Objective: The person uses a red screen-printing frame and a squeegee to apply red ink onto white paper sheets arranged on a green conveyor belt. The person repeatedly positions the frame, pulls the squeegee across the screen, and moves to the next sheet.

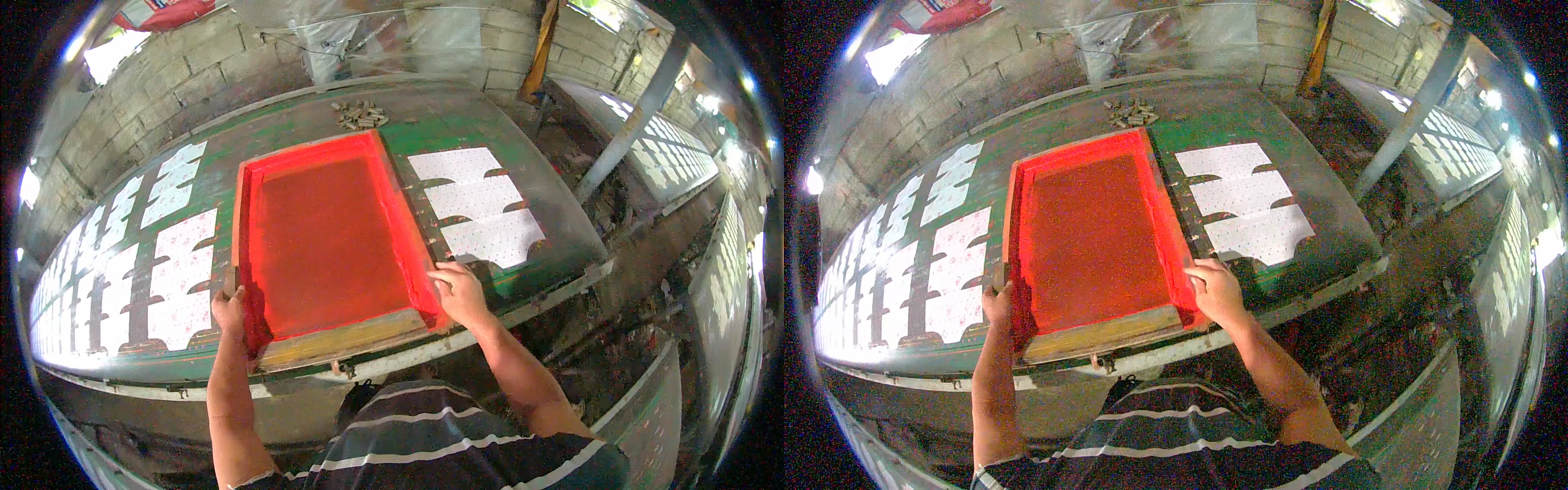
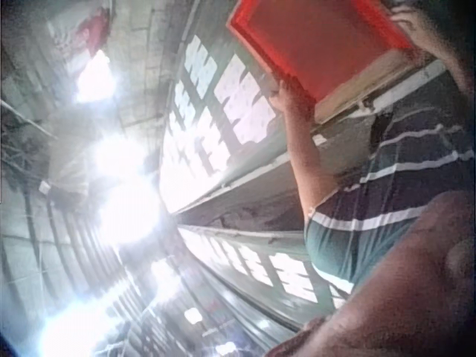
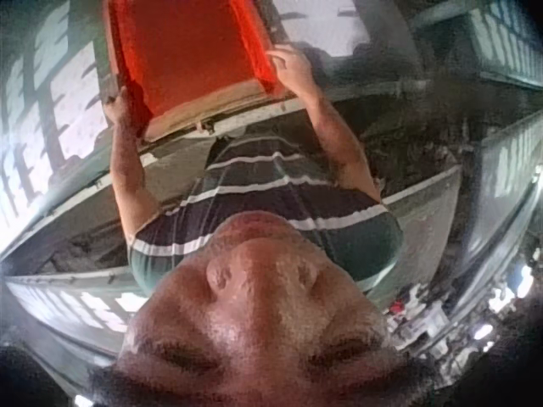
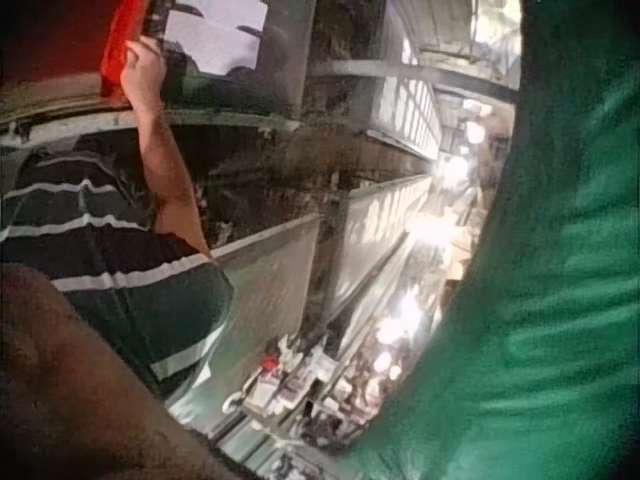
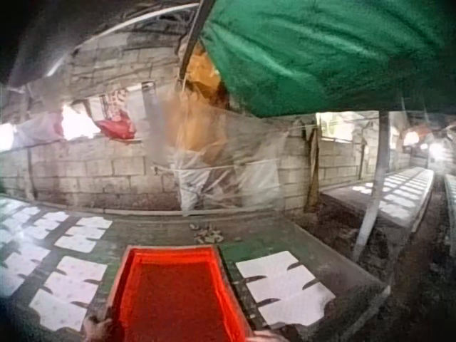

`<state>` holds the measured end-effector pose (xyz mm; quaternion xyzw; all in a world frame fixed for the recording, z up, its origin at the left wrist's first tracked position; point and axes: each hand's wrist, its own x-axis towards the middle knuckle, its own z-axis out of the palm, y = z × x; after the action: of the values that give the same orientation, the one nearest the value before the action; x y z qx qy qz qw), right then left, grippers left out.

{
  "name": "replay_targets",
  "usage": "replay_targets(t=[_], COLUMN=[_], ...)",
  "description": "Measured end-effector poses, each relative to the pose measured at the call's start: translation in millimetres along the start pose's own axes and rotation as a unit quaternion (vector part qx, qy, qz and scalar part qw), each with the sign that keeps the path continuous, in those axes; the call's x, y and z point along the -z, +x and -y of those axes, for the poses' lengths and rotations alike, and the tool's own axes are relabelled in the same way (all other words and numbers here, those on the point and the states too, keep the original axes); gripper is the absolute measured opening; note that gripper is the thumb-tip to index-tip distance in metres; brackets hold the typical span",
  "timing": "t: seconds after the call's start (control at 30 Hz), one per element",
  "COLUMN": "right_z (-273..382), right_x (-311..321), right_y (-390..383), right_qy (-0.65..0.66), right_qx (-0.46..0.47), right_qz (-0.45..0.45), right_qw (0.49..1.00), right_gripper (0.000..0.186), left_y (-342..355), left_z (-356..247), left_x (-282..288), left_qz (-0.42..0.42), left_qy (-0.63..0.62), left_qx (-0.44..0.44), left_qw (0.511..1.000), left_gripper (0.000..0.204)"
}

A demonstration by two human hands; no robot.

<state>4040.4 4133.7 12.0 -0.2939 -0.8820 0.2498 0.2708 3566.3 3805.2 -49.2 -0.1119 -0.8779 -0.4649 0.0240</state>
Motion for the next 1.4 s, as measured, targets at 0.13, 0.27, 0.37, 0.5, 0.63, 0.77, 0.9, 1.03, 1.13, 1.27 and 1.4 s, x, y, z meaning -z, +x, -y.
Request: replay_targets(t=[0.13, 0.27, 0.37, 0.5, 0.63, 0.77, 0.9, 1.03, 1.13, 1.27, 1.4], right_z=[-21.9, -25.2, -21.4, -20.5, -16.7, -4.7, -3.7, -39.5, -92.7, -170.6, -246.2], right_x=[-10.0, -26.7, -38.8, -47.1, -43.8, -23.9, 3.3, 31.2, 57.1, 98.5, 142.4], right_y=[7.7, 15.7, 18.5, 18.8, 22.8, 30.4, 44.3, 55.3, 59.4, 56.2, 47.7], right_qy=[-0.024, 0.057, 0.017, 0.018, 0.025, 0.033, 0.022, 0.037, 0.067, 0.040, 0.032], right_qx=[-0.089, -0.184, -0.147, -0.141, -0.138, -0.112, -0.077, -0.121, -0.143, -0.181, -0.175], right_qz=[0.044, 0.097, 0.068, 0.027, 0.029, 0.017, -0.003, -0.009, -0.018, -0.034, -0.055], right_qw=[0.995, 0.976, 0.987, 0.990, 0.990, 0.993, 0.997, 0.992, 0.987, 0.982, 0.983], right_gripper=[0.051, 0.060, 0.060, 0.057, 0.051, 0.043, 0.035, 0.031, 0.032, 0.032, 0.035], left_y=[2.6, -1.2, -1.6, 3.1, 6.9, 4.3, 4.2, -15.7, -34.5, -88.4, -147.5], left_z=[-1.3, -7.5, -8.2, 7.4, 15.3, -8.6, -42.4, -63.1, -89.3, -139.7, -191.0], left_x=[2.0, 4.3, 2.4, -2.4, 0.2, 5.9, 9.6, -16.6, -49.4, -120.5, -180.2], left_qz=[0.032, 0.016, 0.030, 0.049, 0.061, 0.063, 0.059, 0.045, 0.048, 0.037, 0.042], left_qy=[-0.019, 0.014, -0.090, -0.156, -0.109, -0.173, -0.116, -0.168, -0.153, -0.194, -0.188], left_qx=[-0.015, -0.026, 0.036, 0.037, 0.057, 0.081, 0.183, 0.107, 0.087, 0.069, 0.113], left_qw=[0.999, 0.999, 0.995, 0.986, 0.991, 0.980, 0.975, 0.979, 0.983, 0.978, 0.975], left_gripper=[0.036, 0.034, 0.026, 0.014, 0.015, 0.015, 0.021, 0.022, 0.022, 0.023, 0.024])
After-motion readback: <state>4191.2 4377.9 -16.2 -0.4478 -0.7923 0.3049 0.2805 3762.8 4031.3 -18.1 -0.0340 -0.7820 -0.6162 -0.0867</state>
